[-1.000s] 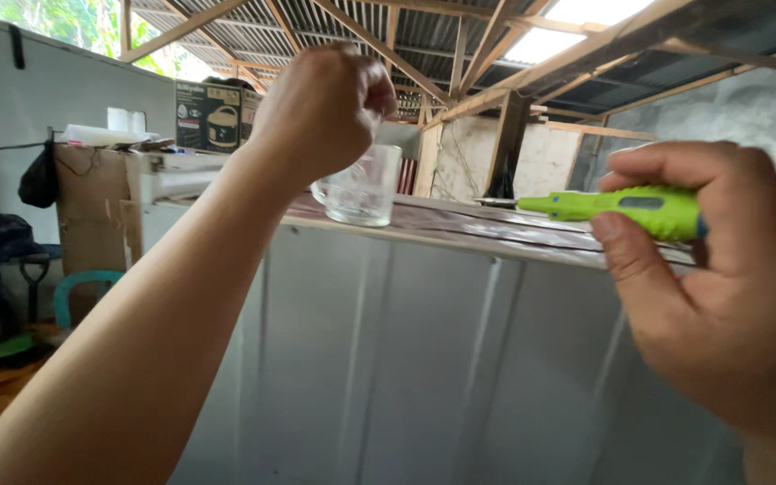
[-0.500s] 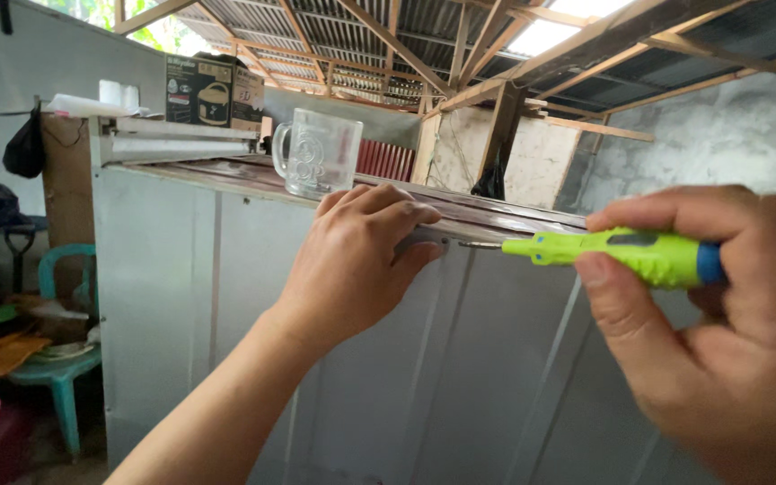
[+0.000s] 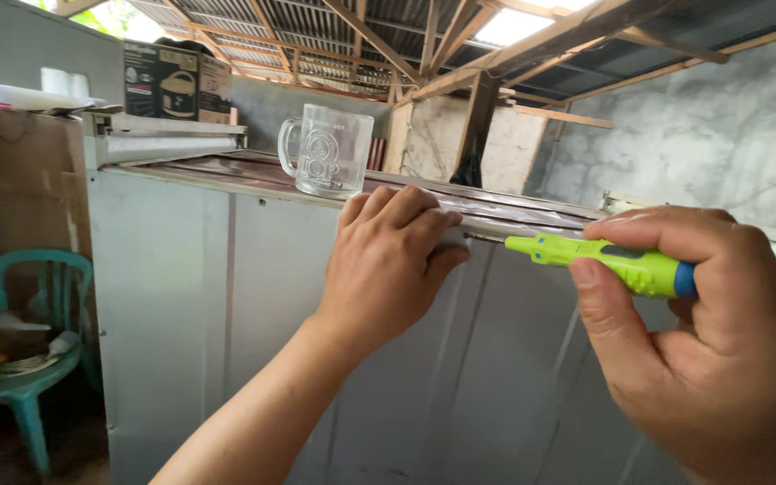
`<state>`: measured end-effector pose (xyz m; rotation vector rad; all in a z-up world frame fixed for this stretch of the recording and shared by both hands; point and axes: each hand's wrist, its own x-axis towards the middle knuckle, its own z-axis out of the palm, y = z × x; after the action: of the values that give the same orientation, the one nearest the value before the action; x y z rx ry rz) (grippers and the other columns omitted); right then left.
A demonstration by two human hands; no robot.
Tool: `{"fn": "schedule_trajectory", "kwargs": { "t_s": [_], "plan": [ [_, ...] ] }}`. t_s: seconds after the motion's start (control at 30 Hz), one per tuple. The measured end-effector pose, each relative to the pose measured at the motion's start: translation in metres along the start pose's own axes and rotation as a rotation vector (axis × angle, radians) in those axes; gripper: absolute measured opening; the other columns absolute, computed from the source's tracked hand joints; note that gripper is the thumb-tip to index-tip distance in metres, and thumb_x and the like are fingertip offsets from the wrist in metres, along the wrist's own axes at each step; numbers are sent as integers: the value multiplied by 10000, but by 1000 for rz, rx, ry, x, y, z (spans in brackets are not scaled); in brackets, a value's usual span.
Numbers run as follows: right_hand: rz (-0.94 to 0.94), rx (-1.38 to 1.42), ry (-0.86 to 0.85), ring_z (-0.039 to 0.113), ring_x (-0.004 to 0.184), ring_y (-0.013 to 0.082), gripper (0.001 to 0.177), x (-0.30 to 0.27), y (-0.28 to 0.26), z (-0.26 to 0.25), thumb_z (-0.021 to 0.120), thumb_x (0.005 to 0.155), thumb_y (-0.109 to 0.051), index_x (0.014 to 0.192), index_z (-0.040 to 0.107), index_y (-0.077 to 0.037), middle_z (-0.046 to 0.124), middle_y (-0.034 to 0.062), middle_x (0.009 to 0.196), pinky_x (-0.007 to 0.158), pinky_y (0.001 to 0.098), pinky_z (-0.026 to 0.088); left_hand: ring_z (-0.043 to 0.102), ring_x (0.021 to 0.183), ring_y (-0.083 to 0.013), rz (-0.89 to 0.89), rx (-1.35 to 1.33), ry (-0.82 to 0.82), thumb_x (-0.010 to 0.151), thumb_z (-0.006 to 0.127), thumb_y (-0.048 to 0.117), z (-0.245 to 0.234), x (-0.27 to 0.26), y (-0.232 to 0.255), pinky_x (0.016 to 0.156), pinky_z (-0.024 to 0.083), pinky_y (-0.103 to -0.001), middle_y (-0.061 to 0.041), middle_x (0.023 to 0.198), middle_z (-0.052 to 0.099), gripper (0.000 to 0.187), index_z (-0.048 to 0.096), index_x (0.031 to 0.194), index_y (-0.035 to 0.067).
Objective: The person uses a screwdriver to tighten screws into the frame of a metal cabinet. They switch between two screwdrivers and work on different sides of the cabinet frame.
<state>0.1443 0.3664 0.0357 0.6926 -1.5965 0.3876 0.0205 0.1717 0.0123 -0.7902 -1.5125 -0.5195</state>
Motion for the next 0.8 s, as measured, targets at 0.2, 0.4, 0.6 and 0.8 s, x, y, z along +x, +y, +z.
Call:
{"fn": "schedule_trajectory", "kwargs": {
  "t_s": [0.2, 0.4, 0.6, 0.8],
  "plan": [
    [-16, 0, 32, 724, 957, 115, 262, -12, -5, 9, 775, 1068, -26, 1191, 551, 35, 722, 133, 1101, 849, 221, 599, 586, 1029, -246, 4, -7, 37, 878, 792, 309, 1, -2, -5, 940, 412, -431, -6, 1016, 634, 260, 750, 1054, 123],
    [70, -51, 80, 718, 940, 135, 271, -16, -12, 9, 765, 980, -34, 1151, 568, 40, 725, 144, 1080, 791, 236, 591, 575, 1010, -246, 6, 15, 54, 879, 785, 312, 3, -2, -6, 938, 413, -437, -15, 995, 614, 259, 754, 1050, 120],
    [21, -104, 60, 726, 978, 132, 263, -15, -15, 12, 789, 1048, -46, 1177, 571, 27, 735, 131, 1090, 877, 238, 587, 570, 991, -252, -8, 18, 50, 879, 786, 300, 3, -2, -6, 927, 412, -438, -19, 973, 603, 216, 750, 1000, 126],
    [54, -86, 59, 721, 971, 130, 290, -12, -17, 14, 782, 1008, -74, 1192, 574, 8, 729, 118, 1086, 840, 228, 586, 566, 986, -241, -10, 36, 50, 892, 779, 320, 4, -2, -7, 946, 416, -438, -17, 973, 600, 224, 746, 995, 125]
  ]
}}
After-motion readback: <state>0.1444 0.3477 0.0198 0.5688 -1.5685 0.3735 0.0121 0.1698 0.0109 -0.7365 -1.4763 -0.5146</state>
